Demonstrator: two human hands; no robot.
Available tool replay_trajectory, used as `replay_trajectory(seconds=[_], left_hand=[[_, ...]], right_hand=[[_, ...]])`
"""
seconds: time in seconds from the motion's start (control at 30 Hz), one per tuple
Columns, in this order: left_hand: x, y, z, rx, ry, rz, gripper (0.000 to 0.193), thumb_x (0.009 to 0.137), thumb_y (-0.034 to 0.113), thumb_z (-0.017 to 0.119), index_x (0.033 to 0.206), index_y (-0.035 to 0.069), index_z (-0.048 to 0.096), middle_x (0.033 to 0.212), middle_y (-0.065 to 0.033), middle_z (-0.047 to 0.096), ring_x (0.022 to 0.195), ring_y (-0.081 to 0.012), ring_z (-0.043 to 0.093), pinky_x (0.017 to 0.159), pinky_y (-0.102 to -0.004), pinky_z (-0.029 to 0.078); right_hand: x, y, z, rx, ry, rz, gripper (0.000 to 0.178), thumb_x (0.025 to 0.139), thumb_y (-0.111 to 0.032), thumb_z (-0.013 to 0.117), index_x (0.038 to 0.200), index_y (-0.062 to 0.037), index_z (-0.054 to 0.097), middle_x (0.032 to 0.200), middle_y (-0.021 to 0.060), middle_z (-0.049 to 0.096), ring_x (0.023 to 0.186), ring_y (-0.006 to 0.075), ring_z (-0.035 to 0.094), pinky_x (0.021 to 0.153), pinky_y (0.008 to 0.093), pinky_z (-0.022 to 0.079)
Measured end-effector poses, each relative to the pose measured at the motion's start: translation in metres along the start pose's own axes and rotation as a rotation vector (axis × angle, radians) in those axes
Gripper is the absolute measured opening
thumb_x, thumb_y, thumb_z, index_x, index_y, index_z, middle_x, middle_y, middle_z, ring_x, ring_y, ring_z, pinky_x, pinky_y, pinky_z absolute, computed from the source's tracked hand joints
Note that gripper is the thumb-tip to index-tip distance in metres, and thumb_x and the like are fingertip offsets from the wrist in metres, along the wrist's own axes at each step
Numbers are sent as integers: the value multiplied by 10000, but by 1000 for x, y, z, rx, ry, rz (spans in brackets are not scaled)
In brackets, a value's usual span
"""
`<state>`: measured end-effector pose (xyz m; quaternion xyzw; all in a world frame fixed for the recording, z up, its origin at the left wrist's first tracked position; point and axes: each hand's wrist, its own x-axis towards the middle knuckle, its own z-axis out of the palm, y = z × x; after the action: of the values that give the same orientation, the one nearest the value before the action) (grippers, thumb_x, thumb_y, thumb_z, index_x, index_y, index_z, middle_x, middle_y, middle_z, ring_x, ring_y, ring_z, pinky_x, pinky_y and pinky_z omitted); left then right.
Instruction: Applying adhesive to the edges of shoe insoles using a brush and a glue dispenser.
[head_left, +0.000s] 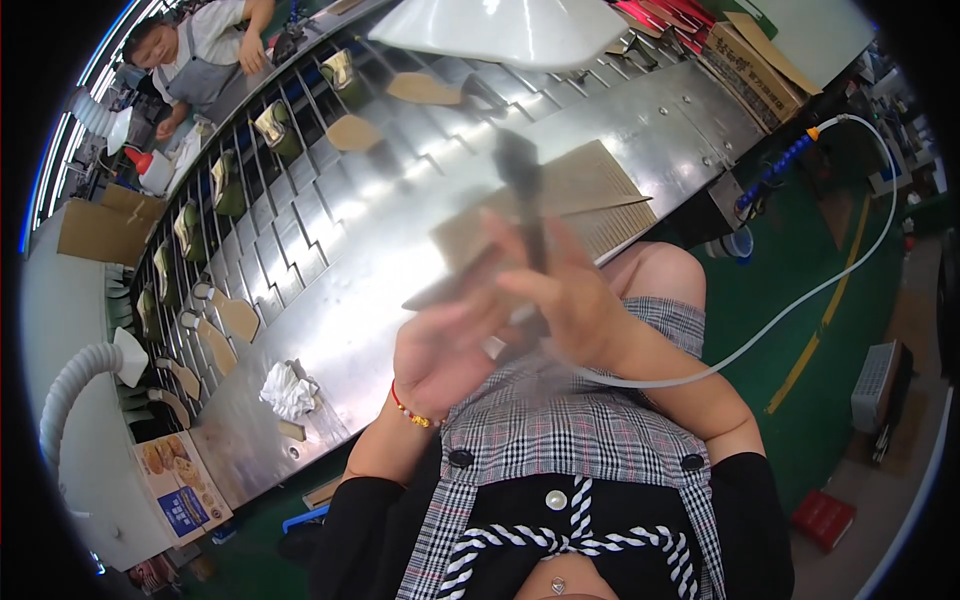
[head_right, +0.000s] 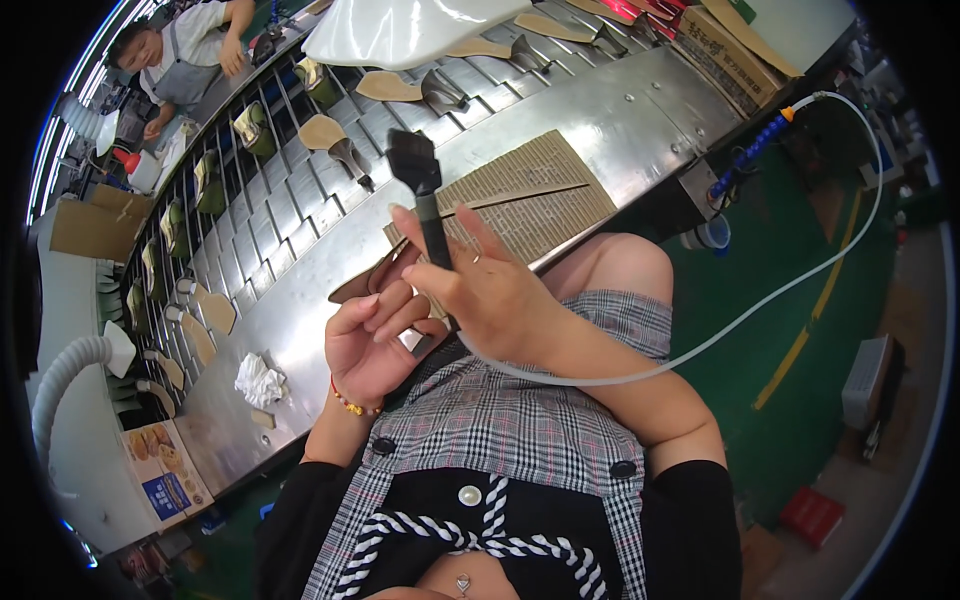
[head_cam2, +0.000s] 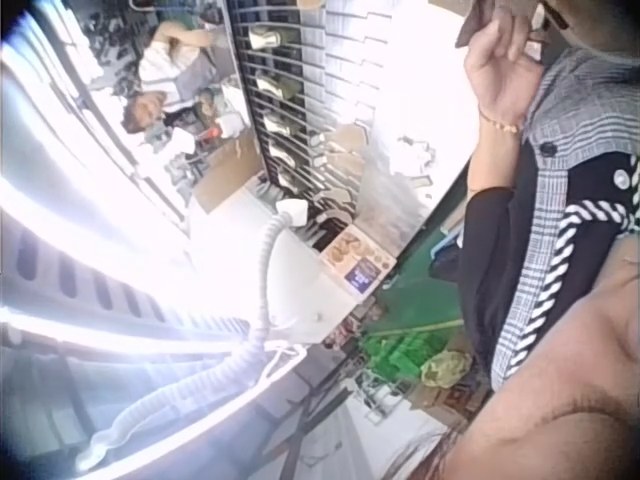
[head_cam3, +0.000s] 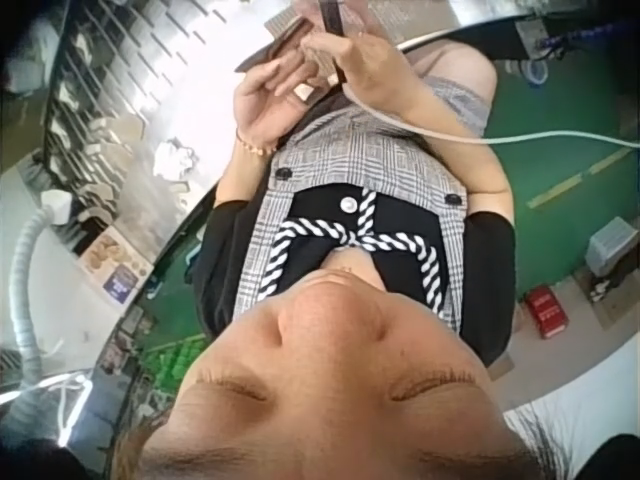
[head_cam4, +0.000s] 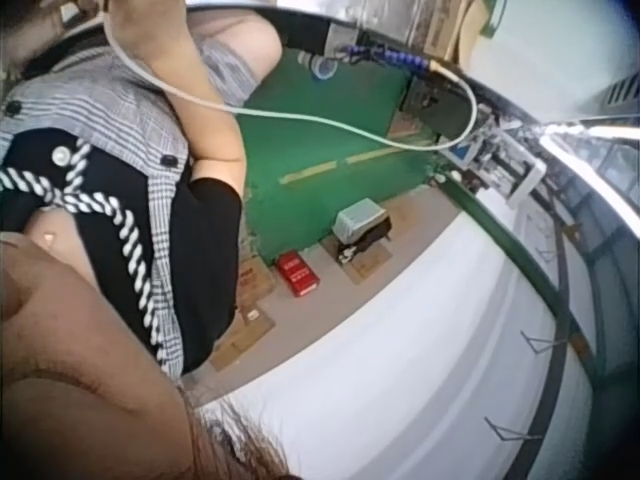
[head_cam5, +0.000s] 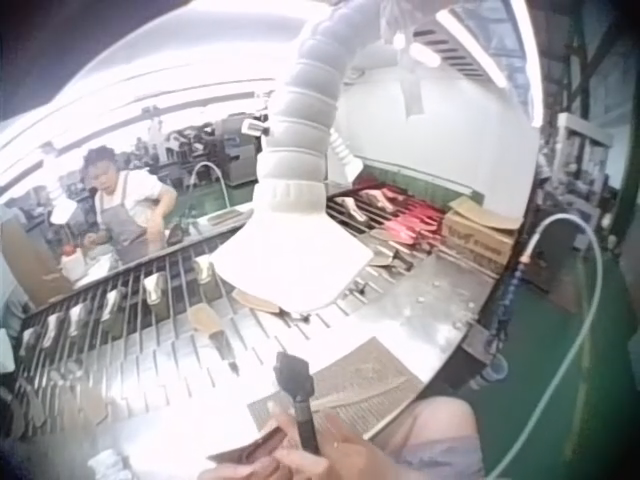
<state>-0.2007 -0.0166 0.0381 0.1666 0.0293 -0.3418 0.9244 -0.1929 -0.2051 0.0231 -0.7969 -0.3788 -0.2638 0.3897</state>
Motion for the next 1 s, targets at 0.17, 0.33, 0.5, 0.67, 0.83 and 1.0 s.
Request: replay_trajectory(seconds=[0.17,0.33,0.5,0.67,0.83,1.0], left_hand=[[3,6,-5,-128,-128,-7,805,925,90,545,1582,27,83,686,44,378,648,-59,396,859,-305,345],[-5,20,-15,-231,-158,62,793,943,96,535,1586,41,74,683,45,363,665,-61,402,864,-306,330],[-12,43,-26,-296,-235,191,740,965,107,522,1582,48,118,673,57,355,657,-59,398,868,-303,327],[-16,48,-34,-362,-250,225,734,970,111,523,1581,43,123,662,63,355,645,-57,395,869,-304,328],[-24,52,-40,-389,-283,247,747,965,113,534,1583,46,119,654,67,357,635,-55,391,869,-307,330],[-18,52,-47,-406,-313,266,765,958,109,535,1586,52,102,652,66,352,633,-54,389,870,-307,329]], right_hand=[[-5,21,-6,-244,11,37,360,848,15,533,1177,-90,431,1490,247,448,1231,321,595,1185,463,227],[-9,47,-19,-488,150,118,479,762,87,567,1197,-69,442,1456,250,486,1245,315,586,1180,483,238],[-32,68,-13,-300,381,248,479,776,124,553,1211,-33,426,1488,311,410,1300,411,514,1160,465,266],[-79,86,32,-97,35,559,533,798,-22,706,1242,-39,412,1524,292,360,1314,431,470,1140,506,290],[-91,83,50,-267,-81,489,548,790,-108,779,1217,-20,446,1463,294,438,1262,433,510,1124,519,322],[-101,82,58,-349,-40,462,449,802,-91,761,1155,-2,498,1388,275,525,1153,430,575,1083,489,393]])
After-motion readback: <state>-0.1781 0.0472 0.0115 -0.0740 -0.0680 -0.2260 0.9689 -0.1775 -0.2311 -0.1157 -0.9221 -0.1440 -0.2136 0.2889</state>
